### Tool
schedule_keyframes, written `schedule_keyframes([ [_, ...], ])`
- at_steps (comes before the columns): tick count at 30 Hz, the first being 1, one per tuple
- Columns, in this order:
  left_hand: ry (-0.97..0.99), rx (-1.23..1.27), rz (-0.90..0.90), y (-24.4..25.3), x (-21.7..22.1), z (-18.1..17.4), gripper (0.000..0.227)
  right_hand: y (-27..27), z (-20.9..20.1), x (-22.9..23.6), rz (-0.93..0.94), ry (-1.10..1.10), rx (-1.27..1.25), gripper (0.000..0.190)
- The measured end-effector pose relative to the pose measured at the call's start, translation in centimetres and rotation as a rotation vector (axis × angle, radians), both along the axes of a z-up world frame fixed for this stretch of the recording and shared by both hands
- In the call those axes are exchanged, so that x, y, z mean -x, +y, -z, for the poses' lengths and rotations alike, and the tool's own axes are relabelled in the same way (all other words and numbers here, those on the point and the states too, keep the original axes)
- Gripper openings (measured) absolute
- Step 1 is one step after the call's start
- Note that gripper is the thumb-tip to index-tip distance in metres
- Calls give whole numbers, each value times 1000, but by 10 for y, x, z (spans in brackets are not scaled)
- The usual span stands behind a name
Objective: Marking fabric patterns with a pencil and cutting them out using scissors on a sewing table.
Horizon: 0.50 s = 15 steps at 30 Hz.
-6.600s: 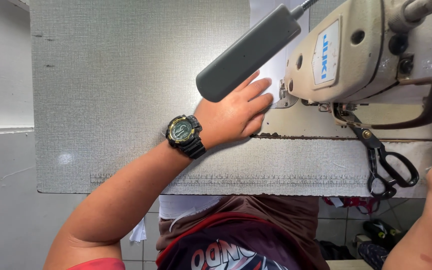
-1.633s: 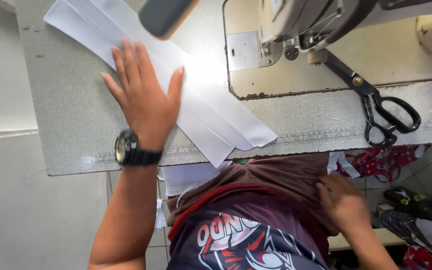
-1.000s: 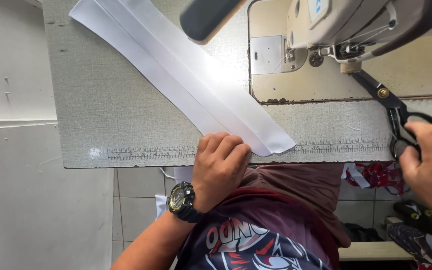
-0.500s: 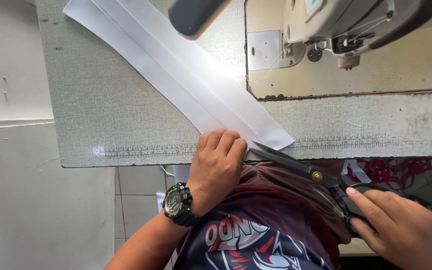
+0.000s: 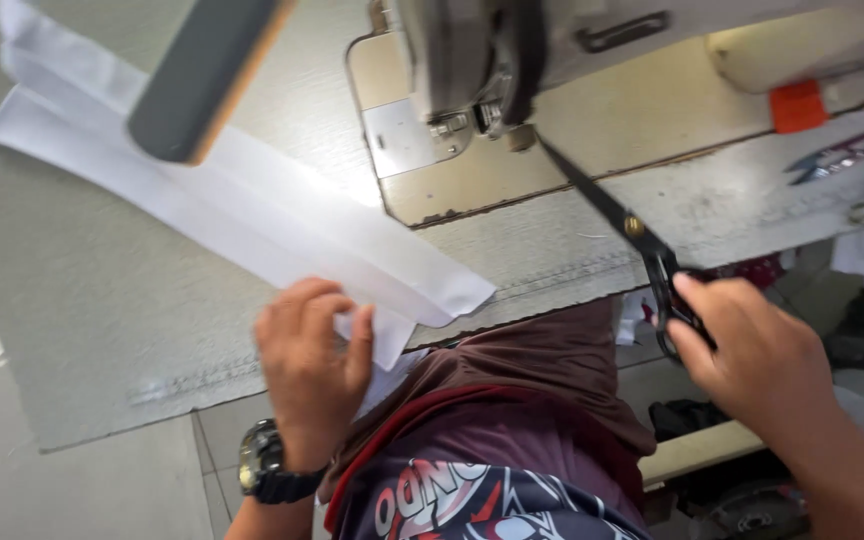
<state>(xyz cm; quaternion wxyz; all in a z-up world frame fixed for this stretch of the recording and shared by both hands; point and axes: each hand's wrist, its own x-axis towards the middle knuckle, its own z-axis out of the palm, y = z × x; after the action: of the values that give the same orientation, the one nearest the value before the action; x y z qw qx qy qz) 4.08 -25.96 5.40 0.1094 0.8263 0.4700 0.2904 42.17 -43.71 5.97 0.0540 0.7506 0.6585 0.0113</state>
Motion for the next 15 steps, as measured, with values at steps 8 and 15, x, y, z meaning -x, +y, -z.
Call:
schedule_keyframes([
  [8, 350, 119, -134, 15, 9, 21, 68, 75, -2, -11, -34, 357, -278, 30],
  [15, 282, 102, -71, 18, 19, 13, 54, 53, 46, -211, 451, -385, -444, 22],
])
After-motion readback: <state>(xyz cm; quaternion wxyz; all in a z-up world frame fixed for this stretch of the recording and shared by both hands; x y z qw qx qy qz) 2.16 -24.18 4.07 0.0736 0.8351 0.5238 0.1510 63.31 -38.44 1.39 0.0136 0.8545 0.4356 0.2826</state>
